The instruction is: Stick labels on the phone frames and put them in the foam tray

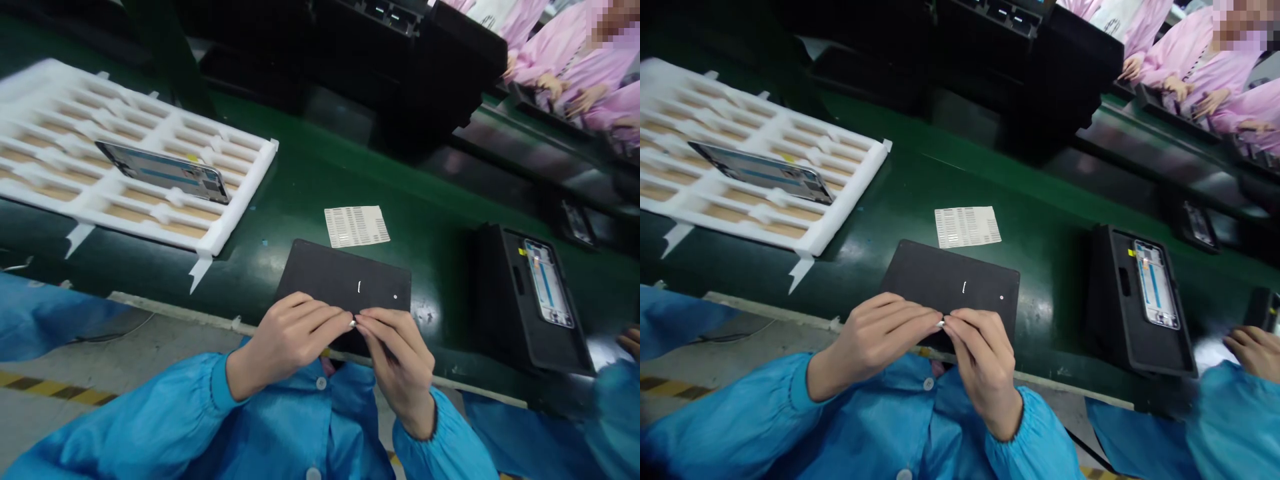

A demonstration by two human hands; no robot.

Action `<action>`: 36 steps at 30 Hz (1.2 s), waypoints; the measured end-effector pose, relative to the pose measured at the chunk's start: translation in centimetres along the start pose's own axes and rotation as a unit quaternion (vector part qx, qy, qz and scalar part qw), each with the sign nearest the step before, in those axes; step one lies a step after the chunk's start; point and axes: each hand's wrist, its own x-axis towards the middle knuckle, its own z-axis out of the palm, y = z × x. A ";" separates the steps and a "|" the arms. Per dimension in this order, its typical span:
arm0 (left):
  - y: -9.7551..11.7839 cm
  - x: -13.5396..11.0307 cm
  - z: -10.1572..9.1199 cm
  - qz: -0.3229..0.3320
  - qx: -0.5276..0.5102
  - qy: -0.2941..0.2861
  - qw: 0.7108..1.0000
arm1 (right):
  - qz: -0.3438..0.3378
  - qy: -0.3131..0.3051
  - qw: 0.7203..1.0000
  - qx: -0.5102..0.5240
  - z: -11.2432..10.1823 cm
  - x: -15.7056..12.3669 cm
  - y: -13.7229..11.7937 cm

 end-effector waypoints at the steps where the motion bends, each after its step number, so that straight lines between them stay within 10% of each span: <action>1: 0.0 0.0 0.0 0.001 -0.001 0.000 1.000 | -0.003 -0.008 1.000 0.003 -0.1 0.0 -0.1; 10: 0.1 -0.2 0.0 -0.001 -0.007 0.000 1.000 | -0.174 -0.075 0.973 -0.131 -0.9 -2.0 1.7; 26: 0.2 0.0 -0.4 -0.003 -0.009 -0.014 1.000 | -0.242 -0.170 0.901 -0.318 -2.3 -0.3 -1.6; 32: 0.1 -0.4 -0.1 -0.001 -0.009 -0.010 1.000 | -0.061 -0.081 0.986 -0.133 -1.1 -1.1 -0.4; 36: 0.1 -0.4 -0.1 0.000 -0.012 -0.010 1.000 | 0.116 -0.069 0.991 0.011 -0.6 -0.5 -0.4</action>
